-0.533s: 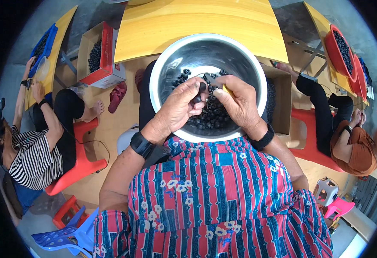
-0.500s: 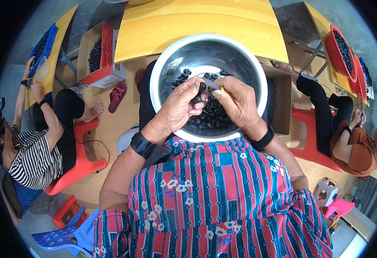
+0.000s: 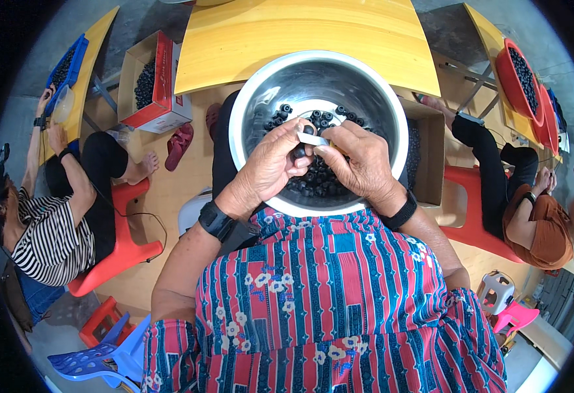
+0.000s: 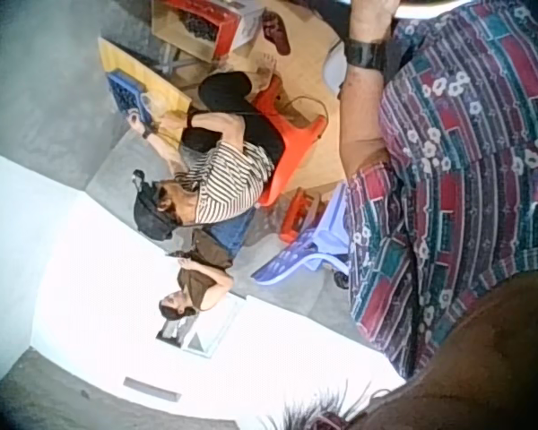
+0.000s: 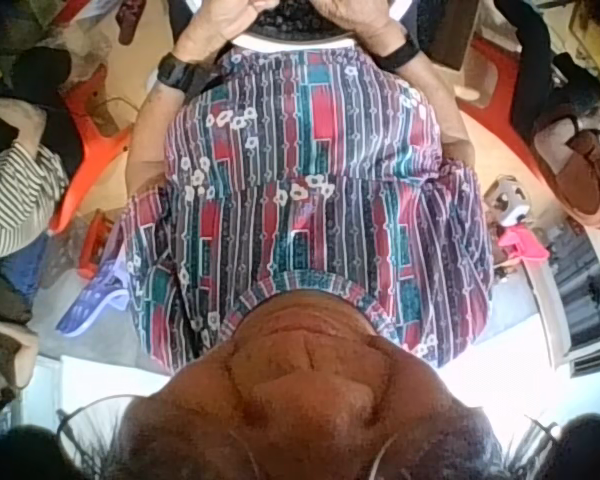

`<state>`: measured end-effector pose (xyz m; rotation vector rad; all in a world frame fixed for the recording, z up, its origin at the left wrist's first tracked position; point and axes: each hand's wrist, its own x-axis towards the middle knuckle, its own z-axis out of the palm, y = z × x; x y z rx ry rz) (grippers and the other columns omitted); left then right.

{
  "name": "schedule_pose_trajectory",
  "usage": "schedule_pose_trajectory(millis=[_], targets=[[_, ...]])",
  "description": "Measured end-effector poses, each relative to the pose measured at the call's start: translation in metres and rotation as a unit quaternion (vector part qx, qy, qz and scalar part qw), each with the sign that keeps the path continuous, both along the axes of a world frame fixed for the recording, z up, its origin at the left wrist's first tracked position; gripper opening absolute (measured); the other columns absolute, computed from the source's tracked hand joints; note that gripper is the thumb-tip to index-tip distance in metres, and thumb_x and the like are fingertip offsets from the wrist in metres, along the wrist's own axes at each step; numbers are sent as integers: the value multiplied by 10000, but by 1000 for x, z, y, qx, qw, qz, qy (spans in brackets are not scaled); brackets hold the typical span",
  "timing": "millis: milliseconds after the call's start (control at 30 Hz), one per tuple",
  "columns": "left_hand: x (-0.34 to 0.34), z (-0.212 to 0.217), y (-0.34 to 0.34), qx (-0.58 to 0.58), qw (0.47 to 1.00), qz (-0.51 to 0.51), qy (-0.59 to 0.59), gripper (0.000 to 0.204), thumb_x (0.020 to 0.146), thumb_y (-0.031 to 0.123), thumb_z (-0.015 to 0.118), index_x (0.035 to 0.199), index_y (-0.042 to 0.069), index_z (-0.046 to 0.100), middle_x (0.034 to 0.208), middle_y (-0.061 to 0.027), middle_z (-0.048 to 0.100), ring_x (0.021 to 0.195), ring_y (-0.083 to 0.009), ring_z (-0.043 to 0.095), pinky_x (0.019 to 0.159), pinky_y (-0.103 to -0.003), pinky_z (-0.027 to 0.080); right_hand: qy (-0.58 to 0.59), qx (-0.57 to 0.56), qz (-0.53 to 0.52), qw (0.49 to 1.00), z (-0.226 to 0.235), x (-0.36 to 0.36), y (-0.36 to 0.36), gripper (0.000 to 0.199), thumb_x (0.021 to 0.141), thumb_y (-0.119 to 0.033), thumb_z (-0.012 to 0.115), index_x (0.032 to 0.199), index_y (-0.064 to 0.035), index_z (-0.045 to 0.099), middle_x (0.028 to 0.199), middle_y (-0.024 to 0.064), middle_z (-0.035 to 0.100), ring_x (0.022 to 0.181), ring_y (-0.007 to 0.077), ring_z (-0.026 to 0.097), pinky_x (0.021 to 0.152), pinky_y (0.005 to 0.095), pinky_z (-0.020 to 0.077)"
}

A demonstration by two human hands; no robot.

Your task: The person is using a small tool to trim or process small black rubber or plastic components in a manufacturing workspace.

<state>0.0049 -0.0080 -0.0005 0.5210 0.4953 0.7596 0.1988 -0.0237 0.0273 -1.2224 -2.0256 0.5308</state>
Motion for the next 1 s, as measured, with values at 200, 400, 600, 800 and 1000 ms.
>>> schedule_pose_trajectory(millis=[200,400,600,800,1000], targets=[[-1,-2,0,5,1000,-7,-3,190,1040,265,476,1073,86,533,837,16,473,695,-59,416,567,-183,320,-8,4,3,1000,-1,0,0,223,869,-302,707,912,-85,673,746,103,608,655,307,632,569,387,495],[-2,-4,0,5,1000,-11,-13,203,1039,274,482,1084,84,537,849,13,482,703,-63,426,574,-185,333,-9,2,2,1000,-1,0,0,216,873,-299,700,914,-88,673,743,98,606,652,303,629,568,387,493],[-3,-5,1,-1,1000,-13,-14,202,1042,274,479,1073,82,535,853,14,477,702,-65,427,572,-176,332,-11,0,-3,1000,-1,0,0,212,872,-295,699,901,-88,671,745,101,605,662,306,630,575,387,493],[-3,-4,3,-17,1000,-17,-19,189,1050,256,458,1063,81,530,850,8,472,703,-66,426,562,-169,332,-11,-10,-10,1000,-3,-2,2,222,881,-309,686,899,-88,670,744,112,607,676,322,628,587,395,492],[-4,-7,4,-43,998,-22,-36,204,1051,274,457,1054,80,521,852,2,470,704,-77,427,569,-184,351,24,-82,-56,995,-11,-3,8,227,917,-275,637,884,-52,661,763,170,627,704,385,615,606,440,474]])
